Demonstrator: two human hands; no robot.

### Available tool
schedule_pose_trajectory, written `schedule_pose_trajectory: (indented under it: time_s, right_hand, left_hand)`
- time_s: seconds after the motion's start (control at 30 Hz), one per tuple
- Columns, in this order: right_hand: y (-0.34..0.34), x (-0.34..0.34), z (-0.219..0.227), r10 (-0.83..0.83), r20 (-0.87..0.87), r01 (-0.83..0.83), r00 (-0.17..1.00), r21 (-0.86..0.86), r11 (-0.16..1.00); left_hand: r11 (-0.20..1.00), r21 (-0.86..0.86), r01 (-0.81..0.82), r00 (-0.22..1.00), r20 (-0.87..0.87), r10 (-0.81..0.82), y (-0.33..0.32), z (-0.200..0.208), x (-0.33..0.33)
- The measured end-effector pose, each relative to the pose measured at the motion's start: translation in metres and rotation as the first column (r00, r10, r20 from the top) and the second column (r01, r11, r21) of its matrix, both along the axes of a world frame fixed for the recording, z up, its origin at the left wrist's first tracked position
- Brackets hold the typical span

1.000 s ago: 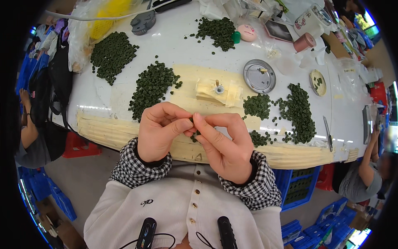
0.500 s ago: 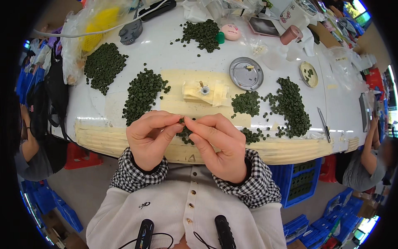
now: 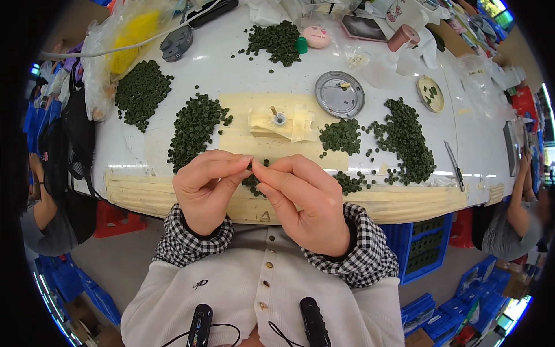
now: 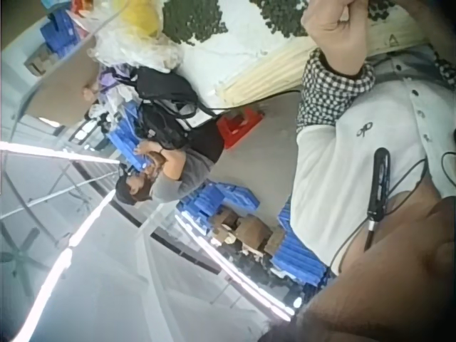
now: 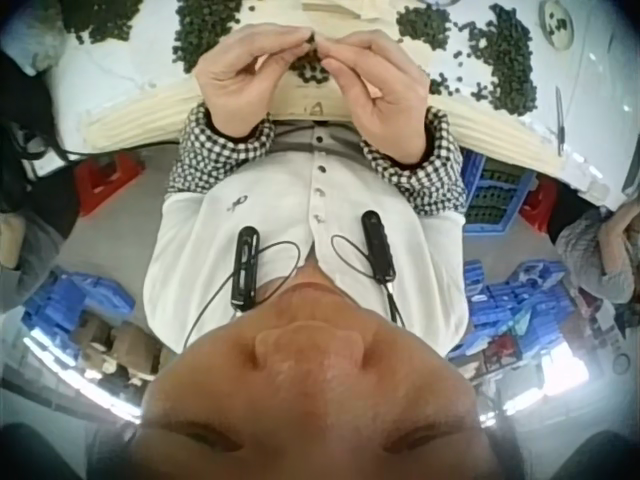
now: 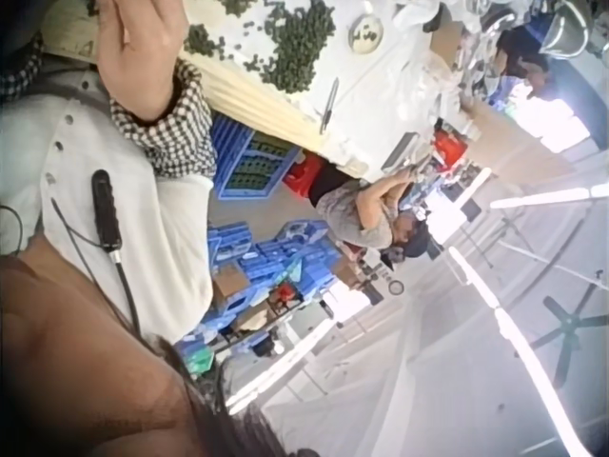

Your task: Assembling small green plastic components onto a white base on a workshop table.

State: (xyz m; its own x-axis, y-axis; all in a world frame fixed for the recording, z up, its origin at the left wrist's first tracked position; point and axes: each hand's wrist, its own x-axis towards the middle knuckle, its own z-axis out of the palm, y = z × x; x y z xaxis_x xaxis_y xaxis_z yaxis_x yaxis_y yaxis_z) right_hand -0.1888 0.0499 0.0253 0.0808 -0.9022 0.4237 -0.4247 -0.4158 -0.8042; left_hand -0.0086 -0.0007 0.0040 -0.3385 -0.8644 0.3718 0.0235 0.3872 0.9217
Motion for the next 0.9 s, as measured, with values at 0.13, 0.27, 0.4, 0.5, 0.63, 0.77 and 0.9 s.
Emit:
schedule_pose_trajectory:
  time_s: [0.13,0.27,0.4,0.5,0.63,0.77,0.9]
  right_hand:
    - [0.0008,0.0003,0.0014,0.003,0.059,-0.005,0.998,0.034,0.999]
    - [0.0009,0.0017,0.0041,-0.019,0.015,0.019,1.000,-0.006,1.000]
    - [0.0003,0.0018,0.0028,-0.022,-0.002,0.022,1.000,-0.032,0.999]
    - [0.0006,0.0018,0.0009,-0.022,-0.005,0.022,1.000,-0.031,0.999]
    - [0.0010,0.0023,0.0020,-0.022,-0.013,0.022,1.000,-0.011,1.000]
    - [0.0004,0.0019,0.0013,-0.023,-0.034,0.022,0.999,-0.021,1.000]
    - [0.0004,0.0019,0.0011,-0.028,-0.054,0.027,0.998,-0.027,0.999]
  left_hand:
    - [0.995,0.089,0.046,0.996,-0.084,-0.039,-0.0020,-0.0037,0.0002]
    - [0.951,0.297,0.084,0.974,-0.226,-0.016,0.0032,-0.0007,-0.0027]
    - [0.932,0.345,0.109,0.968,-0.249,-0.021,0.0028,-0.0037,-0.0015]
    - [0.952,0.291,0.096,0.974,-0.225,-0.030,0.0016,-0.0047,-0.0008]
    - [0.966,0.248,0.078,0.979,-0.200,-0.028,0.0013,-0.0023,-0.0015]
    - [0.970,0.235,0.060,0.986,-0.163,-0.022,0.0009,-0.0007,-0.0011]
    - [0.981,0.193,0.028,0.993,-0.118,-0.005,0.0002,-0.0021,-0.0011]
